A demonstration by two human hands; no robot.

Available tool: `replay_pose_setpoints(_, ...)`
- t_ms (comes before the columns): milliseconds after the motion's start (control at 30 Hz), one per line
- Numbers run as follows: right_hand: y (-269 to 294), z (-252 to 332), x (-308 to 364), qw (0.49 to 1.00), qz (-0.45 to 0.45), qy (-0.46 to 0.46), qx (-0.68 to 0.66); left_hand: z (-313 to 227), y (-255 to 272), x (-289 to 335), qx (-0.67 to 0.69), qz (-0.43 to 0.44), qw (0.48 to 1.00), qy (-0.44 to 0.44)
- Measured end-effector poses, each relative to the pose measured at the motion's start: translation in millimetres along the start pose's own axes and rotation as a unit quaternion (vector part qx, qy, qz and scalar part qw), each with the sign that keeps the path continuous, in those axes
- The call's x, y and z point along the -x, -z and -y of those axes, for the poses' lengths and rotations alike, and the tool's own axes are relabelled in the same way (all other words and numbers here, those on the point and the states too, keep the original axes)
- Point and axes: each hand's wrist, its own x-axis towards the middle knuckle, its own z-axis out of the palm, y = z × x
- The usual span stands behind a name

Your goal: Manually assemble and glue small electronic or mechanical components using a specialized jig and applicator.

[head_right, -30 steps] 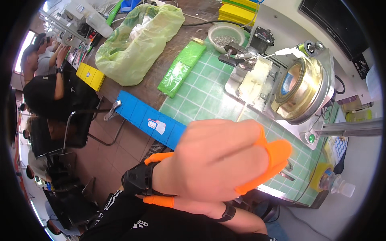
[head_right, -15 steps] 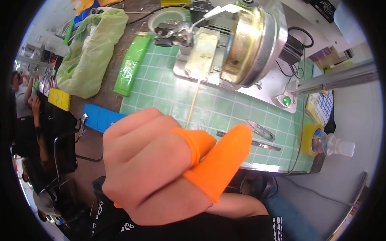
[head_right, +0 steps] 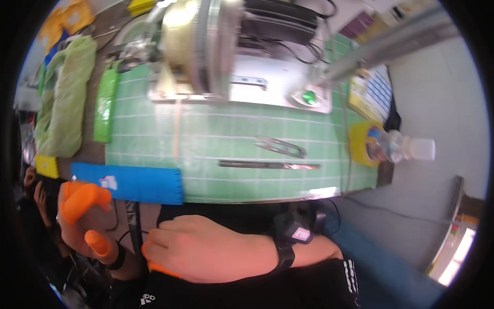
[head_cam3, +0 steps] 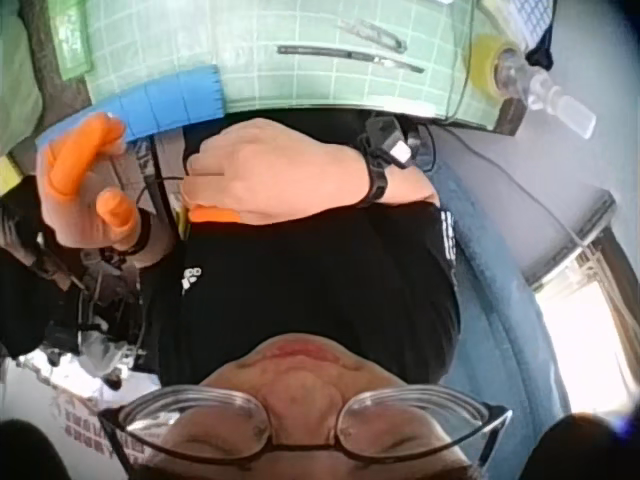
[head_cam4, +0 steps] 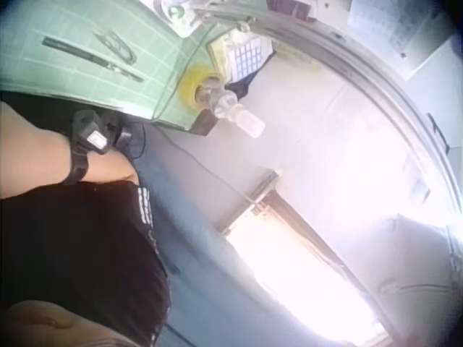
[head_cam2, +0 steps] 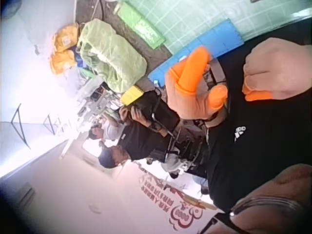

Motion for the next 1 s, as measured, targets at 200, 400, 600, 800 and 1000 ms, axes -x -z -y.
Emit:
replay_pose_setpoints(200, 37.9, 14.4, -21.7, 0.925, -0.375, 0.057, 0.027, -18.5, -83.4, 28.3, 0.295, 0.123, 0.918, 0.233)
replay_pose_setpoints(400, 22.2, 22.4, -44.0, 0.920, -0.342, 0.105, 0.158, -44.6, -112.5, 47.3, 0.464, 0.204, 0.821, 0.261)
replay_pose_setpoints(600, 19.1, 21.6, -49.1, 0.910, -0.359, 0.117, 0.171, -42.7, -118.3, 46.4, 0.475, 0.207, 0.807, 0.283)
replay_pose_setpoints(800, 21.4, 12.1, -49.7, 0.942, -0.288, 0.065, 0.161, -41.9, -120.2, 47.4, 0.479, 0.209, 0.800, 0.295)
replay_pose_setpoints(1000, 17.9, 9.7, -50.8, 0.945, -0.274, 0.050, 0.169, -42.2, -119.3, 50.2, 0.486, 0.212, 0.795, 0.295)
